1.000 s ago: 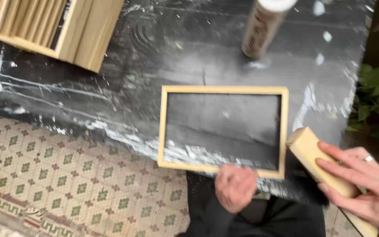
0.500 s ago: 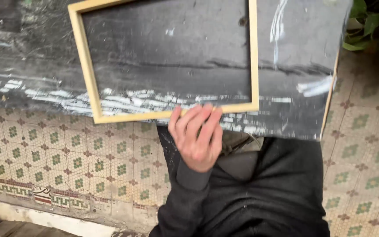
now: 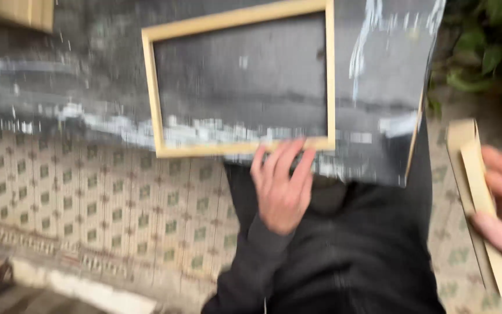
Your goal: Sanding the corners and edges of a wooden picture frame using a sanding block.
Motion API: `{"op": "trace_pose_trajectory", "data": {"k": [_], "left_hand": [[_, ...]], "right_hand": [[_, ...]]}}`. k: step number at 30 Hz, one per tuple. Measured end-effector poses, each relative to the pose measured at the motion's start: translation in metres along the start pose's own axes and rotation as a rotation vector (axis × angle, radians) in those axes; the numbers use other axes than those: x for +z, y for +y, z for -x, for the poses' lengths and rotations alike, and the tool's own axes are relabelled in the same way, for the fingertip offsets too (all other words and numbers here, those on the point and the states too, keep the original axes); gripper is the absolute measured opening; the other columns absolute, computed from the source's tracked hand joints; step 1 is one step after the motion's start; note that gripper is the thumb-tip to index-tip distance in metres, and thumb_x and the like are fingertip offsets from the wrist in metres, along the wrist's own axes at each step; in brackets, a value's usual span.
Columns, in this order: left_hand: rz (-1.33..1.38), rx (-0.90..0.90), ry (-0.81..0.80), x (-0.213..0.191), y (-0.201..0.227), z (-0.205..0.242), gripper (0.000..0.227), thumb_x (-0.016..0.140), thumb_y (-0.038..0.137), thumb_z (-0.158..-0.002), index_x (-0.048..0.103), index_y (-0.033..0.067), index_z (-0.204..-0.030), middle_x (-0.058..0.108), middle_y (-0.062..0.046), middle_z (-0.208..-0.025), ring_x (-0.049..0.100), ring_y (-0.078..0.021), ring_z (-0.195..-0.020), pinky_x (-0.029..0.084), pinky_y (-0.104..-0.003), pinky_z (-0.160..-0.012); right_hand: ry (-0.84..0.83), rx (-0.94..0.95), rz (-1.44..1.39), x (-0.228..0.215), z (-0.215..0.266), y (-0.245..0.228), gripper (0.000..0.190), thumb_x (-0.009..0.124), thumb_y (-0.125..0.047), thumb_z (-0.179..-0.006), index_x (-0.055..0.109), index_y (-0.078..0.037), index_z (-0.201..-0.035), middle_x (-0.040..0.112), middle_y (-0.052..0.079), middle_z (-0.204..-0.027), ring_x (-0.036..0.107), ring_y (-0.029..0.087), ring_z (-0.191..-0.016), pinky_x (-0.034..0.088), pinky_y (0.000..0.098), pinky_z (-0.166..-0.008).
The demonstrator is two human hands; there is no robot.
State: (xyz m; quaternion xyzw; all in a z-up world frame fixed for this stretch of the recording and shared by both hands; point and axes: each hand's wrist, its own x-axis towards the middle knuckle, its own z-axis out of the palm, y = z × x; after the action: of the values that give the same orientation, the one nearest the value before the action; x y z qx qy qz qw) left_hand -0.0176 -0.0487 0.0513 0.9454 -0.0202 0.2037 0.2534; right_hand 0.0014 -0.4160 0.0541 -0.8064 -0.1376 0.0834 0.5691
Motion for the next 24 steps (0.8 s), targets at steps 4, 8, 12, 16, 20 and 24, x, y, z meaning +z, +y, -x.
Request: {"op": "trace_pose_trajectory", "data": {"k": [4,8,12,16,20,24], "left_hand": [[-0.049,0.038,-0.064,0.014,0.02,0.003,0.051,0.077,0.023,-0.097,0.062,0.0117,-0.144,0.051,-0.009,-0.143,0.05,-0.0274,-0.135,0.03,-0.061,-0.126],[-0.069,0.009,-0.084,0.013,0.031,0.0,0.063,0.079,0.038,-0.094,0.06,0.0105,-0.147,0.044,-0.012,-0.141,0.045,-0.0316,-0.135,0.024,-0.068,-0.125],[0.002,0.079,-0.025,0.007,0.029,-0.005,0.067,0.078,0.048,-0.084,0.06,0.0131,-0.138,0.047,-0.015,-0.145,0.046,-0.0347,-0.137,0.018,-0.07,-0.123],[0.093,0.023,0.023,0.018,0.021,-0.001,0.056,0.075,0.042,-0.092,0.057,0.0136,-0.137,0.057,-0.009,-0.14,0.054,-0.027,-0.131,0.032,-0.057,-0.121],[0.052,-0.126,-0.007,0.029,0.028,-0.048,0.059,0.074,0.037,-0.092,0.056,0.004,-0.138,0.06,-0.009,-0.119,0.057,-0.0261,-0.109,0.041,-0.05,-0.099],[-0.008,-0.075,-0.074,0.016,0.039,-0.042,0.042,0.068,0.019,-0.089,0.06,0.0033,-0.127,0.055,-0.011,-0.104,0.056,-0.028,-0.096,0.043,-0.046,-0.082]], "right_hand": [[0.0,-0.011,-0.172,0.019,0.005,-0.029,0.057,0.067,-0.002,-0.083,0.051,-0.005,-0.138,0.038,0.024,-0.163,0.043,0.034,-0.15,0.042,0.0462,-0.12],[-0.02,-0.067,-0.181,0.017,0.017,-0.027,0.057,0.07,-0.002,-0.085,0.055,-0.003,-0.14,0.044,0.023,-0.162,0.047,0.03,-0.143,0.045,0.043,-0.119],[0.016,0.067,-0.187,0.02,0.015,-0.043,0.059,0.069,0.003,-0.083,0.056,0.003,-0.141,0.045,0.024,-0.166,0.058,0.029,-0.13,0.053,0.0413,-0.109],[0.063,0.098,-0.297,0.032,0.003,-0.083,0.058,0.065,0.004,-0.084,0.054,0.004,-0.141,0.043,0.022,-0.165,0.056,0.03,-0.136,0.053,0.0405,-0.106],[0.107,0.005,-0.341,0.03,-0.001,-0.086,0.053,0.064,0.002,-0.09,0.055,0.003,-0.141,0.046,0.023,-0.161,0.051,0.031,-0.147,0.051,0.0405,-0.114],[0.164,-0.063,-0.286,0.015,-0.007,-0.079,0.05,0.066,0.001,-0.089,0.057,0.003,-0.138,0.05,0.025,-0.155,0.051,0.032,-0.146,0.054,0.0384,-0.109]]}}
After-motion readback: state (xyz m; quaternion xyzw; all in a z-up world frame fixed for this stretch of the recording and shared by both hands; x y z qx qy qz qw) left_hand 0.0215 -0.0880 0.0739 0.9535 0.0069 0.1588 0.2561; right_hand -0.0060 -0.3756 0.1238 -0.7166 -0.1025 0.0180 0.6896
